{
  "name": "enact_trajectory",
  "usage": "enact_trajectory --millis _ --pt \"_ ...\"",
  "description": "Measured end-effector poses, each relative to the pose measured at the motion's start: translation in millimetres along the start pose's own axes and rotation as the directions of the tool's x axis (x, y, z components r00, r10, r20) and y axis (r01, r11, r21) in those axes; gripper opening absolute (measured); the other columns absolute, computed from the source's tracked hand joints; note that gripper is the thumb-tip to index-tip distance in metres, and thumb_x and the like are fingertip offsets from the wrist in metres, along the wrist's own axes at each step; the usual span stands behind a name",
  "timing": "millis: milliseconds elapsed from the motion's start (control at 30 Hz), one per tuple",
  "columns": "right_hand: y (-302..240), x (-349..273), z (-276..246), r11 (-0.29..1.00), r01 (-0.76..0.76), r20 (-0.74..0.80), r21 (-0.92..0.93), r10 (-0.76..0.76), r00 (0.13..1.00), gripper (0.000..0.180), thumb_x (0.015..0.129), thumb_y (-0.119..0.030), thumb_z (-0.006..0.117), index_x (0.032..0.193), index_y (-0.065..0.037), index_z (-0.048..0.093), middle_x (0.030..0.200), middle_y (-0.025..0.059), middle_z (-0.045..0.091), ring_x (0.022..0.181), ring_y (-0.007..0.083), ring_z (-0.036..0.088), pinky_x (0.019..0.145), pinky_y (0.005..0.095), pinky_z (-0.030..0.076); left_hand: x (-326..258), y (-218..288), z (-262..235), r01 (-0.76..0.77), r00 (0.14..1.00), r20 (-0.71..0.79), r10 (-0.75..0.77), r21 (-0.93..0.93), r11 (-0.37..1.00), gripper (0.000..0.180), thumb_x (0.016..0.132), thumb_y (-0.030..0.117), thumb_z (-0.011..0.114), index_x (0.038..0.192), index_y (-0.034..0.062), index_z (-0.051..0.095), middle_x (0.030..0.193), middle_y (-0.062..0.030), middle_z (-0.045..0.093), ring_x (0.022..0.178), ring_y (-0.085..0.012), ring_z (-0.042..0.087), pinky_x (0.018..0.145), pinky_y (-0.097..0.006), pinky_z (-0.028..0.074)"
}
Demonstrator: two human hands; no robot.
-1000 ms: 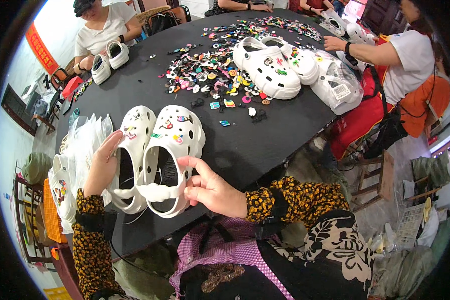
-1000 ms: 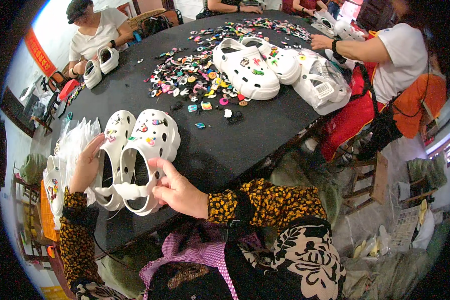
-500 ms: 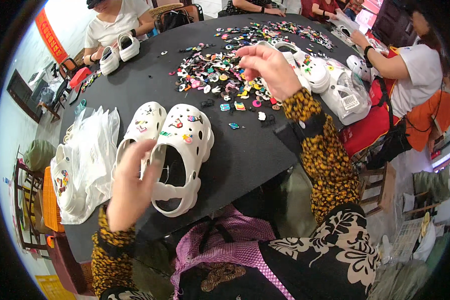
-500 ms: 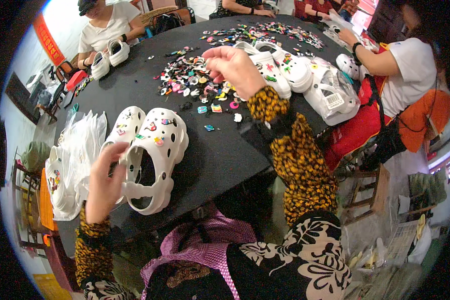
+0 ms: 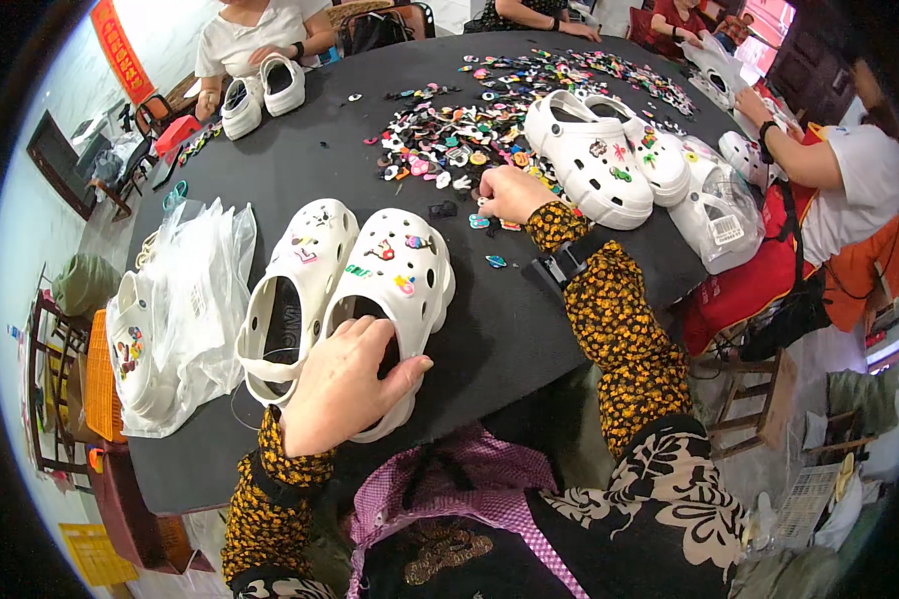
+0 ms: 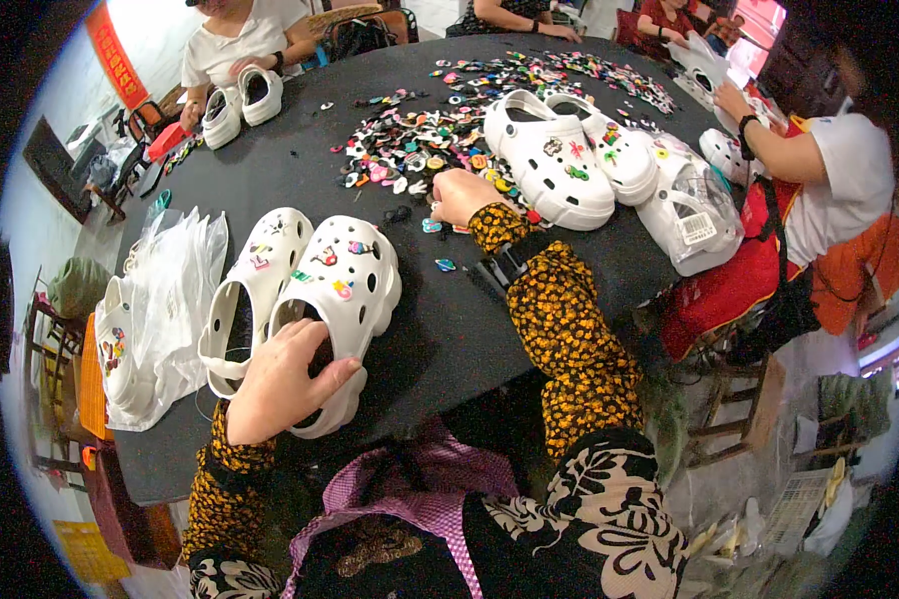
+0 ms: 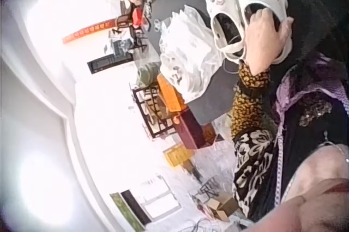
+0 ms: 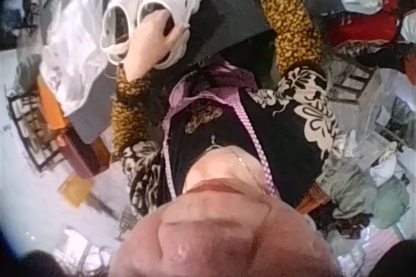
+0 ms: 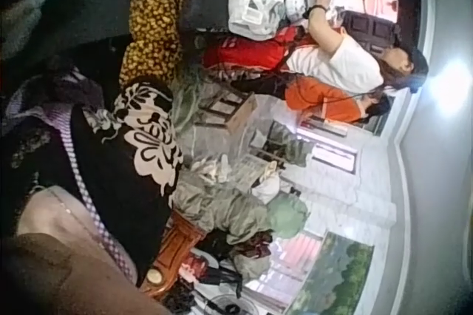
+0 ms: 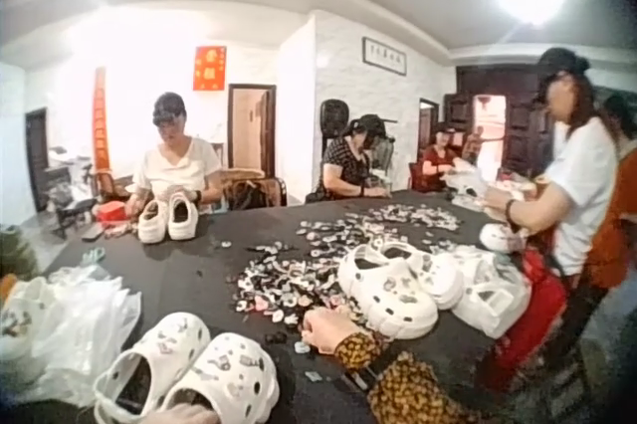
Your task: Decorating white clogs with colorful charms and then packaging them into plastic bags.
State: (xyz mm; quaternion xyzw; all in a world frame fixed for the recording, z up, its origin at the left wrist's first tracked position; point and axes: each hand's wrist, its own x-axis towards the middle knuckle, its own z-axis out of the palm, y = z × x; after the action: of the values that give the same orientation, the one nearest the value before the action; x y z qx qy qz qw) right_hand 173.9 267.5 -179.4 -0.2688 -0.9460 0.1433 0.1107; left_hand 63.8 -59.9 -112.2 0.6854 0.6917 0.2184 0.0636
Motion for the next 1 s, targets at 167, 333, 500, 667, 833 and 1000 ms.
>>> enact_trajectory --millis 167,333,500,667,833,1000 --pt "8 6 4 0.999 0.008 -0.033 0.053 -0.006 0.999 0.018 0.075 -0.018 0.066 0.086 -0.004 0.068 0.080 0.0127 0.067 0.077 0.0271 0.064 0.071 0.0374 0.050 2 0 -4 0.061 0.997 0.059 -0.058 -0.047 0.997 0.040 0.084 0.035 0.067 0.091 -0.0025 0.057 0.082 -0.0167 0.059 0.081 -0.0351 0.059 0.069 -0.044 0.048" --pt "13 1 -3 0.900 -0.045 -0.040 0.434 0.070 0.997 0.021 0.083 -0.017 0.061 0.092 0.000 0.069 0.078 0.0054 0.069 0.065 0.0103 0.062 0.058 0.0262 0.049 4 -4 -4 0.078 0.994 0.084 -0.074 -0.039 0.996 0.040 0.086 0.036 0.063 0.091 -0.0027 0.057 0.085 -0.0176 0.061 0.083 -0.0357 0.060 0.071 -0.044 0.049" --pt "-29 -10 -30 0.654 -0.248 0.181 0.715 0.169 0.969 0.022 0.087 -0.015 0.061 0.103 0.000 0.065 0.082 0.0026 0.066 0.064 0.0052 0.059 0.050 0.0184 0.046 3 -5 -1 0.098 0.993 0.072 -0.096 -0.032 0.995 0.036 0.088 0.034 0.061 0.089 -0.0021 0.057 0.084 -0.0172 0.061 0.084 -0.0353 0.060 0.072 -0.044 0.048" --pt "-37 -5 -27 0.615 -0.190 0.143 0.765 0.126 0.982 0.021 0.087 -0.014 0.061 0.103 -0.001 0.064 0.081 0.0023 0.067 0.065 0.0055 0.060 0.051 0.0195 0.047 0 -3 4 0.082 0.997 0.001 -0.082 -0.004 0.997 0.033 0.087 0.032 0.061 0.085 -0.0004 0.058 0.081 -0.0153 0.060 0.082 -0.0334 0.060 0.069 -0.043 0.048" --pt "-12 6 -2 0.956 -0.019 -0.380 0.293 0.135 0.915 0.019 0.081 -0.012 0.063 0.094 0.000 0.067 0.080 0.0116 0.069 0.071 0.0205 0.067 0.064 0.0314 0.052 1 0 5 0.074 0.997 -0.012 -0.073 0.005 0.997 0.030 0.086 0.030 0.063 0.083 0.0003 0.058 0.079 -0.0140 0.060 0.079 -0.0327 0.059 0.068 -0.043 0.048" --pt "-36 -3 -5 0.587 -0.023 -0.114 0.809 0.196 0.974 0.019 0.082 -0.012 0.063 0.095 0.002 0.067 0.078 0.0088 0.069 0.068 0.0136 0.065 0.063 0.0267 0.052 1 -3 6 0.075 0.997 -0.034 -0.075 -0.004 0.997 0.029 0.085 0.029 0.064 0.082 0.0006 0.058 0.076 -0.0133 0.059 0.077 -0.0324 0.058 0.067 -0.043 0.047"
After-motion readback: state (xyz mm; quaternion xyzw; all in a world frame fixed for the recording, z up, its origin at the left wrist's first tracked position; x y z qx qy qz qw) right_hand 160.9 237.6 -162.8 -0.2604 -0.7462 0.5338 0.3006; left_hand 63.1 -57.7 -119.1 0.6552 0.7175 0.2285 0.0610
